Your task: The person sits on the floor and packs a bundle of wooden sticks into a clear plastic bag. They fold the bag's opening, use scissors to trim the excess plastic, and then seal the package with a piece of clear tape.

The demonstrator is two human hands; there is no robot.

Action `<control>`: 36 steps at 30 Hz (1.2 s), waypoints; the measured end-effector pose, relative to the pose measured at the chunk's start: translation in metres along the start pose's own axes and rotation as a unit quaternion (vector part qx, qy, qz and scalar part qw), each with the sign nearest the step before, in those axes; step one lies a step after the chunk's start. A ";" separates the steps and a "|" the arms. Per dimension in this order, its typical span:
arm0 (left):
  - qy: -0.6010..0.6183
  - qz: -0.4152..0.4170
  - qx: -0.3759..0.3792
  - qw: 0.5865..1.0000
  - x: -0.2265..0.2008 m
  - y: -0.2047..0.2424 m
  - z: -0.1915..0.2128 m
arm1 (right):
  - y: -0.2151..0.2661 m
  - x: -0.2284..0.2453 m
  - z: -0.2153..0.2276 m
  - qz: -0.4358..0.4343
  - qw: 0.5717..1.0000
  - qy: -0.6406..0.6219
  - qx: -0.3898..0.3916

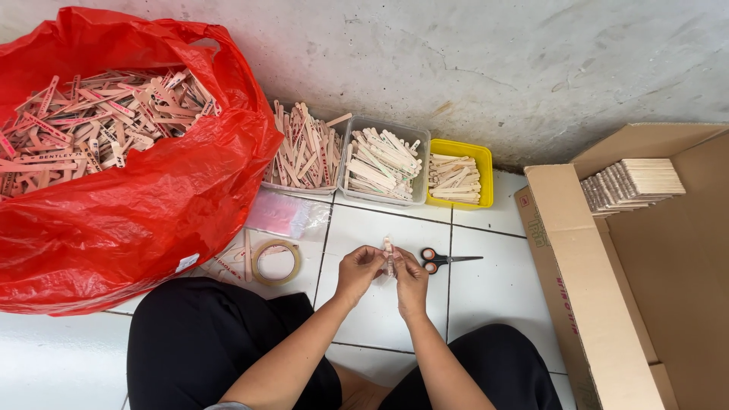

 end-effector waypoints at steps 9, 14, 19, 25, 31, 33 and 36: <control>-0.006 -0.011 0.007 1.000 -0.040 0.034 0.000 | -0.002 0.021 -0.002 -0.001 0.999 0.043 0.011; 0.000 -0.020 0.013 1.000 -0.028 0.023 -0.003 | 0.001 0.024 -0.002 -0.012 1.000 0.018 0.012; 0.005 -0.015 0.013 1.000 -0.025 0.024 -0.005 | 0.004 0.027 -0.001 0.002 0.999 0.041 0.022; -0.021 -0.016 0.011 1.000 -0.035 0.029 -0.004 | 0.000 0.017 0.000 0.003 0.996 0.082 0.032; -0.032 0.004 0.020 0.999 -0.039 0.033 0.002 | 0.007 0.032 -0.001 0.005 0.995 0.086 0.043; -0.067 0.010 0.040 0.997 -0.061 0.051 0.007 | 0.017 0.049 -0.009 -0.116 0.987 -0.078 0.081; -0.135 -0.065 0.044 0.988 -0.024 -0.007 0.014 | 0.001 0.012 0.007 0.006 0.959 -0.043 0.281</control>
Point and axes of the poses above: each hand's wrist, its own y-axis away from the middle knuckle, its own z-axis out of the back of the hand, x = y × z, the point moved 5 cm from there along -y, towards the middle knuckle, and after that the axes turned 11 degrees about z, right-handed, at the moved point
